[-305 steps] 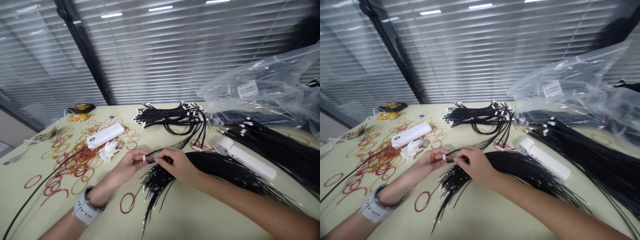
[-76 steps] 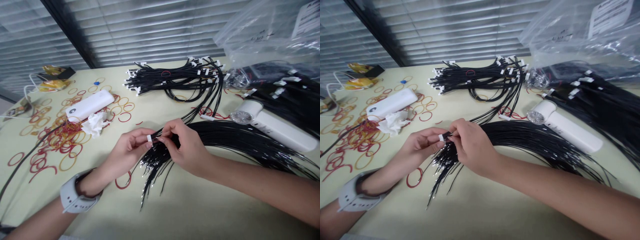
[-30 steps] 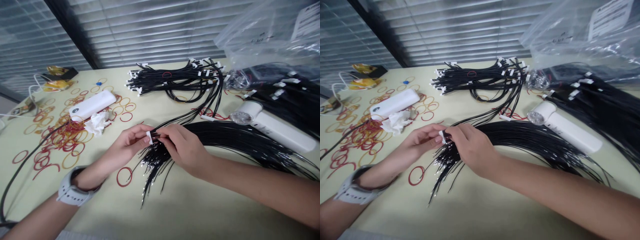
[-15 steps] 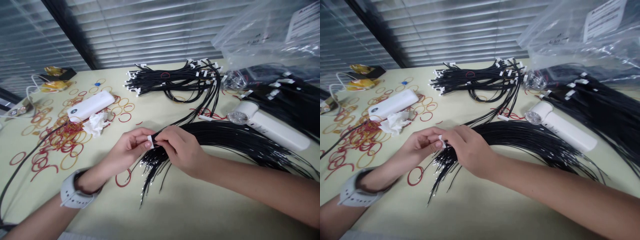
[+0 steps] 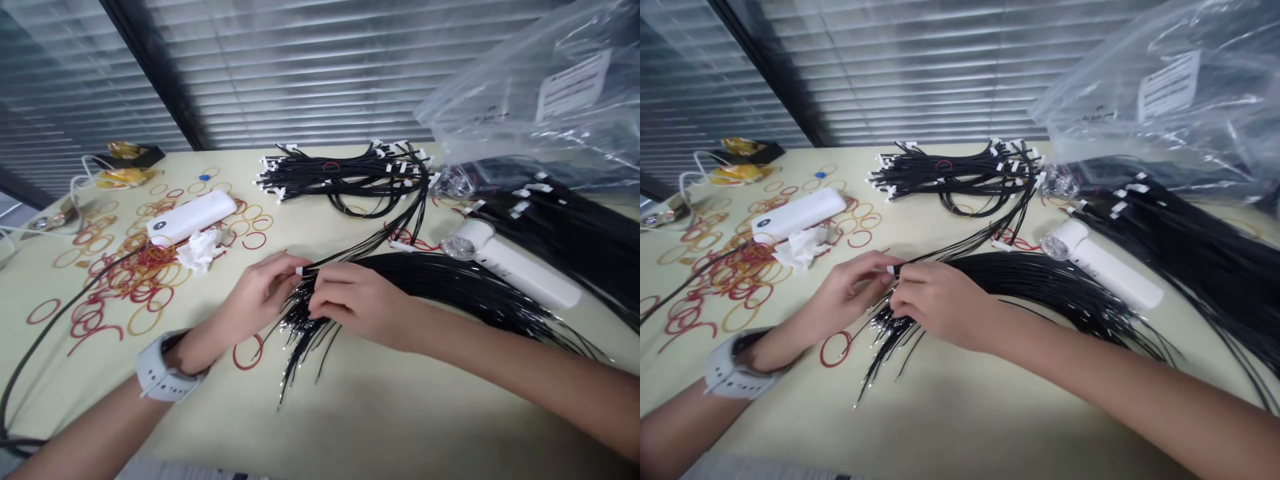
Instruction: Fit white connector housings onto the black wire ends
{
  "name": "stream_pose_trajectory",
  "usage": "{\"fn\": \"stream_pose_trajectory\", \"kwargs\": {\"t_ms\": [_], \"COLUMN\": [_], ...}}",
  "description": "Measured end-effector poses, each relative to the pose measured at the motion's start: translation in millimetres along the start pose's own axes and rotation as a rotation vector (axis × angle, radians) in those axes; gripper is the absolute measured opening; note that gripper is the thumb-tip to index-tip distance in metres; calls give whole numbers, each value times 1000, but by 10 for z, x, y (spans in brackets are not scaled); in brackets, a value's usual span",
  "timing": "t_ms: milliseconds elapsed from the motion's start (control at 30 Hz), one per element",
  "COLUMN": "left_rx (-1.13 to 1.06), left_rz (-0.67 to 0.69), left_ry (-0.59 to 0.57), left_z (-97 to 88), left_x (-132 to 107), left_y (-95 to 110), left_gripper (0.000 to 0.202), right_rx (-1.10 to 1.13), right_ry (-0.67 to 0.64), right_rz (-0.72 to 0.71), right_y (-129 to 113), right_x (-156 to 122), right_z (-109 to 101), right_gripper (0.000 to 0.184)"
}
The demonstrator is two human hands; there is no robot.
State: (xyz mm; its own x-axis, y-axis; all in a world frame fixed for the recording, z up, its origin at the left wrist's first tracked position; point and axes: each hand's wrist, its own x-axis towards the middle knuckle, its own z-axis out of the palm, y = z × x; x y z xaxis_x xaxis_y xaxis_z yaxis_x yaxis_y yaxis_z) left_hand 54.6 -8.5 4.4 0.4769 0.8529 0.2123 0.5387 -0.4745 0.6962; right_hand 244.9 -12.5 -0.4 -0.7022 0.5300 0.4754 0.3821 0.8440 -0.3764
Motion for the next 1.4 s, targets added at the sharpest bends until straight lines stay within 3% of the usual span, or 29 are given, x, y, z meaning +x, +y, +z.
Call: {"fn": "stream_pose_trajectory", "kwargs": {"t_ms": [100,267,367,567,700,900,1100,1400], "left_rx": [90,41,-47,-314,-401,-464,-428,-444], "left_rz": [17,-69,-132,-249,-300,-369,-400,-372], "left_ry": [23,-10,23,-1,-30,-58,-10,-51], "left_z": [-9,-17,-19,-29,-38,-42,-15,-8], "left_x": [6,-4,-12,-13,-11,-13,-14,-22], "left_y": [3,-1,-3,18,34,28,39,47], "left_gripper": [18,18,18,19,21,21,18,18], "right_rx": [-69,-146,-94,100,140,156,225,201], "right_ry": [-208,-327,-262,47,138,129,163,145], "right_rz": [66,119,163,311,367,389,544,510], "right_y": [-43,-88,-83,-48,-42,-65,-67,-53], "right_x": [-17,-78,-95,-73,-58,-93,-118,-97], "right_z": [-31,-45,-47,59,115,94,68,52], "right_gripper": [13,10,11,9,8,9,9,11]}}
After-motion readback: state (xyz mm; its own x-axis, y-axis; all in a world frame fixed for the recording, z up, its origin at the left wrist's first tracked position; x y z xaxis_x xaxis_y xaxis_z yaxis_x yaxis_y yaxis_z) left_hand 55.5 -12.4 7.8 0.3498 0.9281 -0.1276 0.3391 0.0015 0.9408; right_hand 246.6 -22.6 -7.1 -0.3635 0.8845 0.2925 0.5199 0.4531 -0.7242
